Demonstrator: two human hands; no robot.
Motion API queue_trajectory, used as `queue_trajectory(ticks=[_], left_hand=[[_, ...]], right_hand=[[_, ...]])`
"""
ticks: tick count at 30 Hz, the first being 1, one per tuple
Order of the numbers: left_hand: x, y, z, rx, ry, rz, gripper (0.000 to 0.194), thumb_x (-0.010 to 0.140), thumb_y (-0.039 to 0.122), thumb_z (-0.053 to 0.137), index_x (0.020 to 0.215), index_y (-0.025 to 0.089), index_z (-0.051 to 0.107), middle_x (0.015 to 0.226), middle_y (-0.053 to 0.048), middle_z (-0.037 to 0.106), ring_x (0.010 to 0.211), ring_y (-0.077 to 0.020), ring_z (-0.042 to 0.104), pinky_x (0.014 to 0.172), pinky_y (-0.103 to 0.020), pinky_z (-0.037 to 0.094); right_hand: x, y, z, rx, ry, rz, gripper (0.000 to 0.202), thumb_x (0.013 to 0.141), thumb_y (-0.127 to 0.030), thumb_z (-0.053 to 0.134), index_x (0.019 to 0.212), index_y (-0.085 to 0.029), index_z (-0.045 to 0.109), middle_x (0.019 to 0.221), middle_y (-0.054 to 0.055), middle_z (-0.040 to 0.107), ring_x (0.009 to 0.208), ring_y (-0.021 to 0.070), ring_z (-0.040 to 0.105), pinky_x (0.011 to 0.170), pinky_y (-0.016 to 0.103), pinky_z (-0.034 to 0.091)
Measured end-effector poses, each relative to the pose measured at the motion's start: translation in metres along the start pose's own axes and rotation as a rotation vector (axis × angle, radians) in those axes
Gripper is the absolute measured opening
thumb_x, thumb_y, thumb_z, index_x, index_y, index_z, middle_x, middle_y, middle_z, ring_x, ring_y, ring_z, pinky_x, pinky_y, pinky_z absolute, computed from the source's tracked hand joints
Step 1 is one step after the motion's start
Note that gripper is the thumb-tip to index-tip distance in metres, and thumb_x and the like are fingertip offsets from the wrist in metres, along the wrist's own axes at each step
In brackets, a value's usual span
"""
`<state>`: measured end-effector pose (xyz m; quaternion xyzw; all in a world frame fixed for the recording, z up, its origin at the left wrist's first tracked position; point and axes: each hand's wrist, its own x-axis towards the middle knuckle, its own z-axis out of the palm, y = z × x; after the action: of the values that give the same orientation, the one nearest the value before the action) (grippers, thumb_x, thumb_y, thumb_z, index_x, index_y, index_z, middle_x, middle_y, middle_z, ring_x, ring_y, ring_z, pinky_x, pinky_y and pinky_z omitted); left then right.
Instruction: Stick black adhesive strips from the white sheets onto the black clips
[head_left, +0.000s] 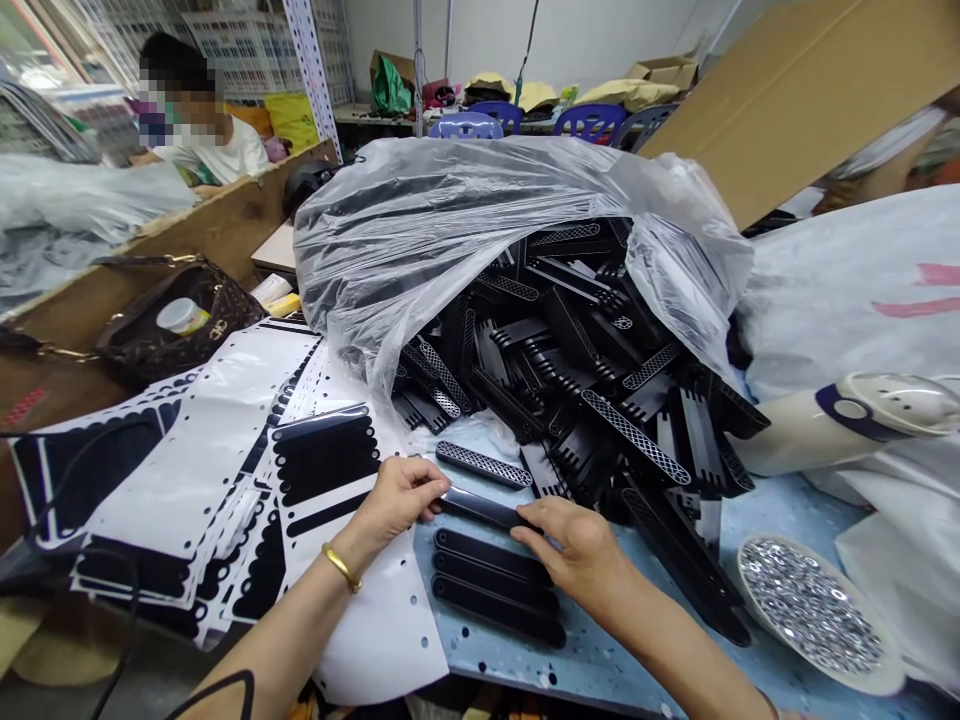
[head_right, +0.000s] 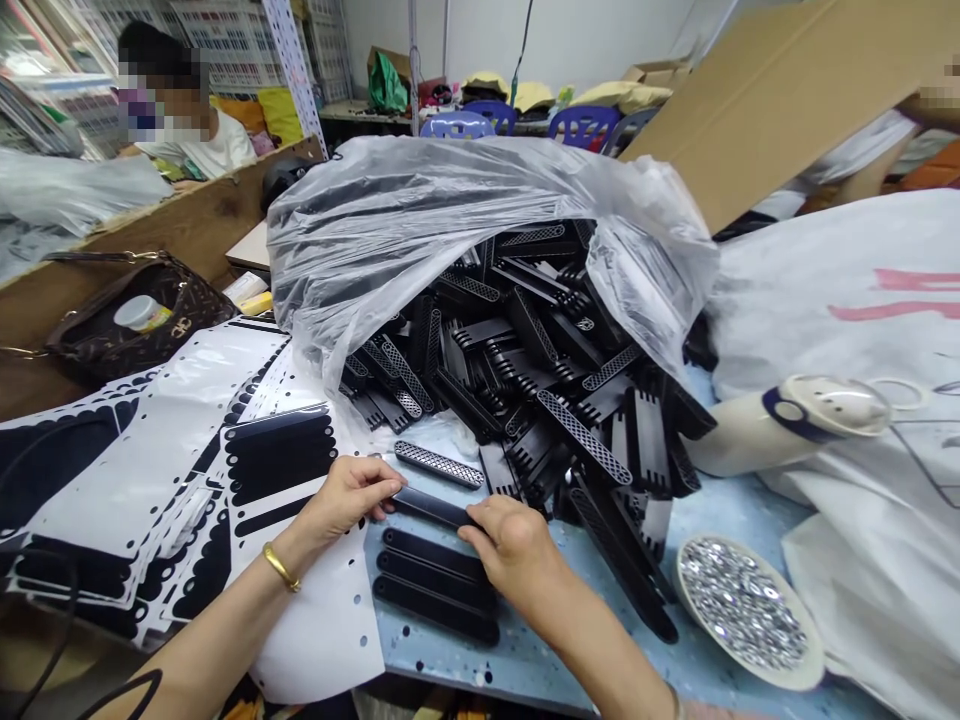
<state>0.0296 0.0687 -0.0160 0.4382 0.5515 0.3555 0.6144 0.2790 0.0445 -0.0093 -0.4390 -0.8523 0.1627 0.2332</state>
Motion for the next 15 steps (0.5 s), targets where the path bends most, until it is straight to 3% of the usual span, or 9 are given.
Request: queue_trajectory(ticks=[15], left_hand=[[-0.0006, 0.0006, -0.0022, 0.008, -0.019, 0.013, 0.029, 0.061, 0.040, 0.077, 0.066, 0.012, 0.071, 0.069, -0.004, 0.069, 0.049, -0.0096, 0.060, 0.043, -0.018, 0.048]], right_hand=[[-0.0045, -0.0012, 0.0050, 0.044, 0.092, -0.044, 0.018, 0.092, -0.019, 0.056, 0.095, -0.017, 0.074, 0.081, 0.008, 0.076, 0.073, 0.0191, 0.071, 0.067, 0.030, 0.060]])
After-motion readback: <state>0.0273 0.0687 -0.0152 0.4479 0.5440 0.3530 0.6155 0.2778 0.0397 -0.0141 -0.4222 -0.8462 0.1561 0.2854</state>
